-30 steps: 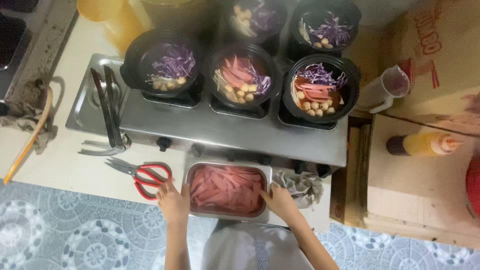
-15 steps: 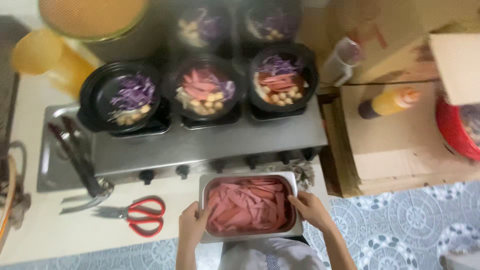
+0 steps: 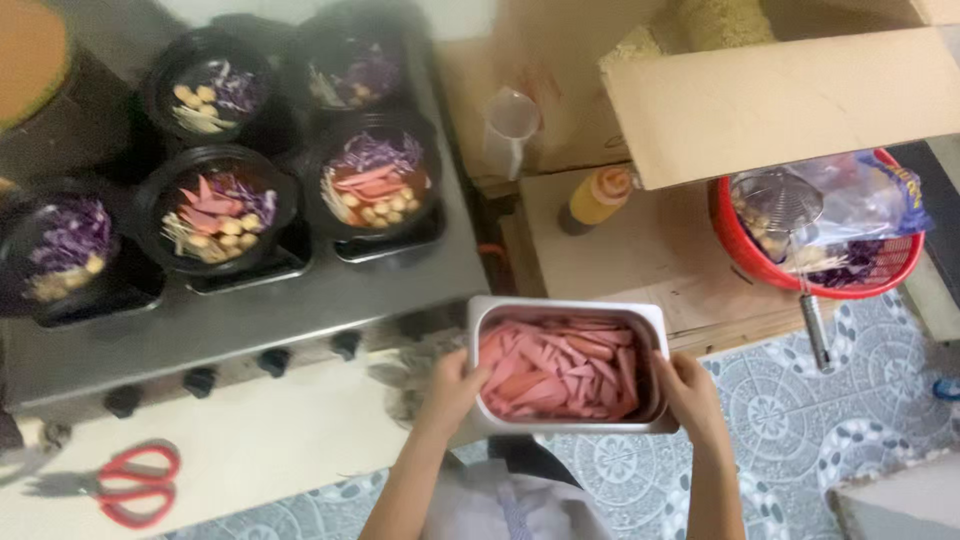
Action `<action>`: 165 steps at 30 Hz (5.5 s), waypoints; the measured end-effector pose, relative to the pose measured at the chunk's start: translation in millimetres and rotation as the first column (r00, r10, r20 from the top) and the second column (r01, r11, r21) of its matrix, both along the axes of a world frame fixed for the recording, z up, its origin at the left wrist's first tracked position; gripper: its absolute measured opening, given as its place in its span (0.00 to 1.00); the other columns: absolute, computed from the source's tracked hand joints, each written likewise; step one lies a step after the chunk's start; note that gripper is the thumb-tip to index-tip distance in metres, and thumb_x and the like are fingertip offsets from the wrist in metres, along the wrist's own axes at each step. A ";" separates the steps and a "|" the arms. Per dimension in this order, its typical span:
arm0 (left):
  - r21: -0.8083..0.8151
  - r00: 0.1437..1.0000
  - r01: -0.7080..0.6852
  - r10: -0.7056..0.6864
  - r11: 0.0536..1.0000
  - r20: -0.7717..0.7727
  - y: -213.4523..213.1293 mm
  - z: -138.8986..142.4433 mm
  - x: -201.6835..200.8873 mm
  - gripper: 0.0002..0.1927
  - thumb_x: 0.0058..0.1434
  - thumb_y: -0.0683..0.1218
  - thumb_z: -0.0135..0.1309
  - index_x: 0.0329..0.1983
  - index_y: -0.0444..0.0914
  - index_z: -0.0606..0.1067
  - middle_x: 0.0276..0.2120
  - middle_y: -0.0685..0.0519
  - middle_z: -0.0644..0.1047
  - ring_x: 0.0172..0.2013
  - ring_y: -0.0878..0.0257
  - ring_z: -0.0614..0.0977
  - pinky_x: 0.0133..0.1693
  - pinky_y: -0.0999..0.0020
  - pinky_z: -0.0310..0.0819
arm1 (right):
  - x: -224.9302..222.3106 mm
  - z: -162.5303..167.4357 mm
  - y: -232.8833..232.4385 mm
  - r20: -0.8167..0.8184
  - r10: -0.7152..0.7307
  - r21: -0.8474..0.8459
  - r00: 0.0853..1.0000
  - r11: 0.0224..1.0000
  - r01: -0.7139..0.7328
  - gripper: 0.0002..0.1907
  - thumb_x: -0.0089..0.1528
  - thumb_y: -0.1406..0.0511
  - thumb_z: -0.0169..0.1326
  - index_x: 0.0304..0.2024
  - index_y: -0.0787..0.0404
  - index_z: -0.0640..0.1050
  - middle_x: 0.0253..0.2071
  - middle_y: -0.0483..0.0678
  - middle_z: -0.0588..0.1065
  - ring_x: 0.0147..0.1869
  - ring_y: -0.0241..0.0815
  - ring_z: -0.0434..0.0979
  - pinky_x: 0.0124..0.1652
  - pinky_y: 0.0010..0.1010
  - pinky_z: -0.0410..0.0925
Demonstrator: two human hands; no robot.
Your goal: The person assembles noodle soup bowls on a portable gas stove. They place slices of sausage from a metal tray into bowls pre-filled with cabbage and other toppings, fetch broth from a large pot on the floor using a ladle and plastic pitcher, pour broth into the bowls, add blocks of instant noodles from a cardboard box, and spoon sauce from a container into the bowls.
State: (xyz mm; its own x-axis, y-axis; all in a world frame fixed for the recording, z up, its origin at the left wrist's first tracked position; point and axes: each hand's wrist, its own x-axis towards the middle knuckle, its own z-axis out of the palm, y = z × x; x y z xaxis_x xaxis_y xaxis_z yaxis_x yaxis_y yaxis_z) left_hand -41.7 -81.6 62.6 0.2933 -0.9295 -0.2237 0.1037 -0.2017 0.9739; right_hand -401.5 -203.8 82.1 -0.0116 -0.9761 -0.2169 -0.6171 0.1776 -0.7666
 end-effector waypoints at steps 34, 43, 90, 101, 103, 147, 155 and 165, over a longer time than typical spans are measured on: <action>-0.027 0.821 -0.245 0.222 0.969 0.527 -51.2 75.4 -14.4 0.24 0.64 0.50 0.59 0.62 0.40 0.71 0.27 0.50 0.81 0.28 0.56 0.83 0.34 0.60 0.77 | 178.1 91.2 -32.1 0.116 0.443 -0.486 0.889 0.806 -0.338 0.35 0.60 0.71 0.60 0.70 0.61 0.67 0.30 0.44 0.73 0.27 0.32 0.69 0.27 0.23 0.64; -0.035 0.764 -0.446 0.401 0.894 0.505 -8.5 124.7 34.6 0.29 0.61 0.48 0.60 0.66 0.40 0.70 0.21 0.50 0.77 0.23 0.58 0.79 0.30 0.62 0.75 | 281.7 168.2 -32.5 0.179 0.594 -0.604 0.784 0.696 -0.389 0.37 0.64 0.72 0.58 0.74 0.64 0.61 0.21 0.41 0.57 0.24 0.28 0.55 0.26 0.20 0.55; 0.087 0.875 0.058 -0.092 0.995 0.476 -32.6 123.0 7.3 0.33 0.61 0.49 0.60 0.68 0.43 0.66 0.25 0.47 0.80 0.26 0.49 0.83 0.31 0.52 0.75 | 217.4 151.3 -9.1 -0.096 0.499 -0.368 0.861 0.786 -0.496 0.17 0.55 0.69 0.65 0.47 0.61 0.80 0.26 0.49 0.73 0.26 0.40 0.71 0.28 0.31 0.66; 0.238 0.685 0.471 -0.523 0.849 0.507 -34.8 108.2 -64.7 0.46 0.63 0.52 0.58 0.79 0.40 0.49 0.29 0.39 0.80 0.29 0.41 0.82 0.35 0.48 0.75 | 104.7 60.5 -44.8 -0.385 0.248 -0.388 0.889 0.831 -0.400 0.09 0.59 0.62 0.62 0.39 0.58 0.81 0.35 0.51 0.79 0.41 0.53 0.80 0.41 0.44 0.72; 0.326 0.663 0.481 -0.581 0.814 0.472 -41.5 105.7 -72.4 0.46 0.63 0.52 0.56 0.79 0.40 0.47 0.27 0.40 0.80 0.29 0.40 0.81 0.35 0.48 0.74 | 100.5 41.5 -61.8 -0.448 0.180 -0.386 0.876 0.844 -0.372 0.14 0.56 0.60 0.63 0.40 0.61 0.81 0.43 0.55 0.77 0.42 0.58 0.79 0.38 0.46 0.72; 0.084 0.875 0.188 -0.206 0.978 0.438 -33.7 95.5 15.4 0.21 0.68 0.50 0.53 0.63 0.41 0.76 0.40 0.48 0.83 0.39 0.51 0.85 0.42 0.58 0.77 | 227.4 126.8 -4.3 -0.074 0.385 -0.410 0.920 0.829 -0.380 0.10 0.63 0.65 0.54 0.43 0.62 0.82 0.44 0.54 0.80 0.50 0.52 0.81 0.49 0.39 0.71; 0.045 0.772 -0.031 0.053 0.999 -0.634 -12.4 114.3 29.0 0.46 0.66 0.74 0.19 0.73 0.43 0.64 0.66 0.52 0.73 0.63 0.59 0.75 0.63 0.59 0.59 | 280.1 100.7 73.3 0.170 0.855 -0.777 0.489 0.422 -0.468 0.28 0.73 0.56 0.39 0.71 0.63 0.64 0.73 0.61 0.63 0.80 0.61 0.57 0.76 0.57 0.48; -0.084 0.720 -0.615 0.515 0.784 -0.465 53.7 151.7 14.2 0.34 0.68 0.61 0.34 0.75 0.43 0.61 0.76 0.51 0.60 0.75 0.54 0.57 0.71 0.46 0.47 | 315.6 12.5 41.1 0.332 0.811 -0.282 0.482 0.573 -0.769 0.34 0.70 0.46 0.30 0.72 0.55 0.64 0.78 0.51 0.58 0.82 0.56 0.51 0.75 0.57 0.40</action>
State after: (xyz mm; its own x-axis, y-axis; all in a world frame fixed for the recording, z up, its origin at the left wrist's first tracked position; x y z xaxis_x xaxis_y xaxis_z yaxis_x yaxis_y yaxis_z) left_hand -27.5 -27.9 214.3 0.7108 -0.6554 -0.2554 0.5118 0.2328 0.8269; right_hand -85.9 -162.6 94.6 0.8362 -0.5430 0.0765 -0.1129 -0.3070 -0.9450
